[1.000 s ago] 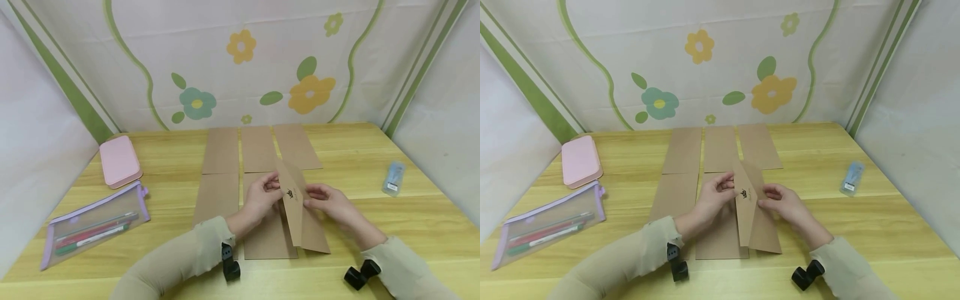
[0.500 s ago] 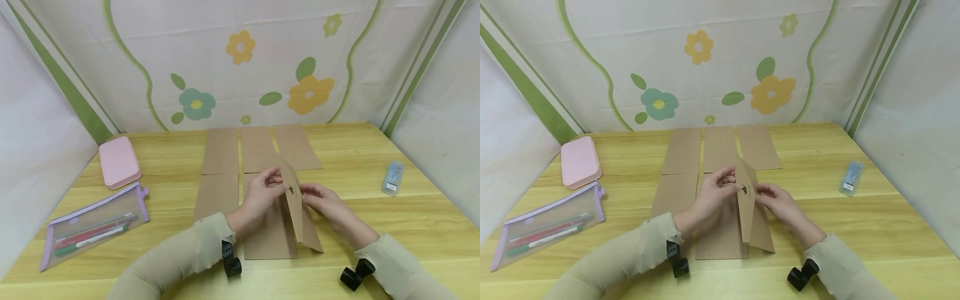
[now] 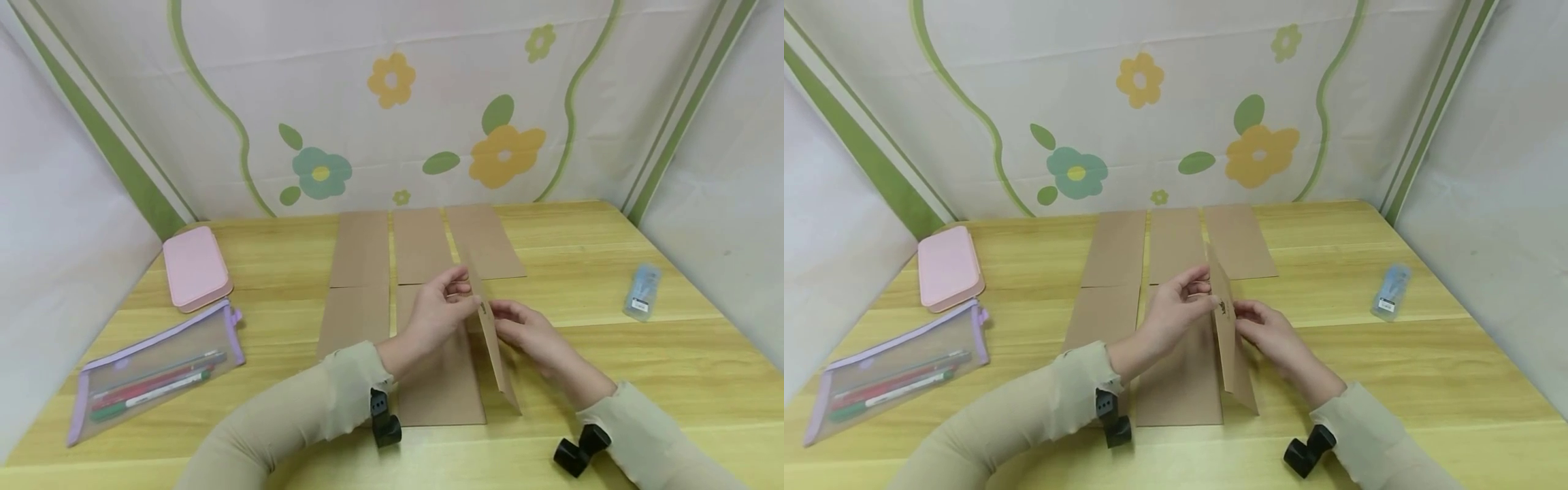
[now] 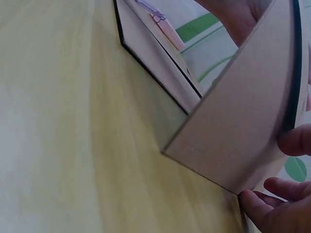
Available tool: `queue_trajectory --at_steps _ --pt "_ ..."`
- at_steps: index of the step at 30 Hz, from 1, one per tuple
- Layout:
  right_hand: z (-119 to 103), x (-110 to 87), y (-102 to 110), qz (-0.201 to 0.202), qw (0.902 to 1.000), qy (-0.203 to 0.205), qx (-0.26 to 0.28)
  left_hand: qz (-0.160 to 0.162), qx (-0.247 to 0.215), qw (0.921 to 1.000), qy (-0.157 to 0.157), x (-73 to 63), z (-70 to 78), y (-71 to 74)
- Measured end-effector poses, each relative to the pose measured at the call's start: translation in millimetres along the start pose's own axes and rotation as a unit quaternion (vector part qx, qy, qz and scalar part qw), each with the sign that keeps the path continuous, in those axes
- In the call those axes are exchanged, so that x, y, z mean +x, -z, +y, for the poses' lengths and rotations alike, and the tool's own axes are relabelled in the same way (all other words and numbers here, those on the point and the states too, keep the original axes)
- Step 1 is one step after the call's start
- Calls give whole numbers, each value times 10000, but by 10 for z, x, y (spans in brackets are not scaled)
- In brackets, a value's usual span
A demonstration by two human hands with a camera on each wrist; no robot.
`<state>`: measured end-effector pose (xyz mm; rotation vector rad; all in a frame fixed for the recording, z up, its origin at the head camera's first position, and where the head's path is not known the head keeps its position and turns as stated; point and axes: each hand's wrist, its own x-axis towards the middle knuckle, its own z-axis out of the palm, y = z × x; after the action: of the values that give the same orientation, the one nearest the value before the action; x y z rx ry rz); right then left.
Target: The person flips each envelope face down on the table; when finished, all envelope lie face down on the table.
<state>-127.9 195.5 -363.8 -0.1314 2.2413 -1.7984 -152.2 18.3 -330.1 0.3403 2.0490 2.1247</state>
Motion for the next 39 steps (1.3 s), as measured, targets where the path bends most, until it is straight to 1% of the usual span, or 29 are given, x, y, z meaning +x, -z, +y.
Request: queue_trajectory --at_steps 5,8,12,15,20,24,28,31,33,37,39 --pt "-22 -12 -16 85 9999 37 104 -54 69 9999 -50 6 15 -35" --pt "-39 -27 -27 182 9998 72 -2 -89 80 9999 -118 1 36 -65" --pt "-67 -61 -36 380 9978 226 -497 -144 166 9993 -296 -4 65 -103" --pt "-104 -92 -40 534 9935 391 -924 -171 195 9988 -411 0 74 -131" --pt "-193 -154 -52 693 9855 738 -1359 -204 134 9988 -418 19 69 -175" --pt "-256 -217 -67 857 9870 740 -1137 -196 183 9984 -500 24 44 -204" --pt "-292 -275 -73 950 9915 653 -603 -174 266 9978 -586 6 3 -236" --pt "-310 -310 -74 1052 9905 712 -520 -126 298 9975 -635 -16 -12 -262" --pt "-324 -330 -74 1100 9891 810 -547 -104 302 9972 -679 -26 -15 -278" --pt "-335 -366 -75 1125 9835 1108 -877 -122 327 9960 -828 -30 -28 -297" --pt "-339 -380 -76 1125 9805 1214 -1061 -141 315 9958 -853 -33 -32 -298"
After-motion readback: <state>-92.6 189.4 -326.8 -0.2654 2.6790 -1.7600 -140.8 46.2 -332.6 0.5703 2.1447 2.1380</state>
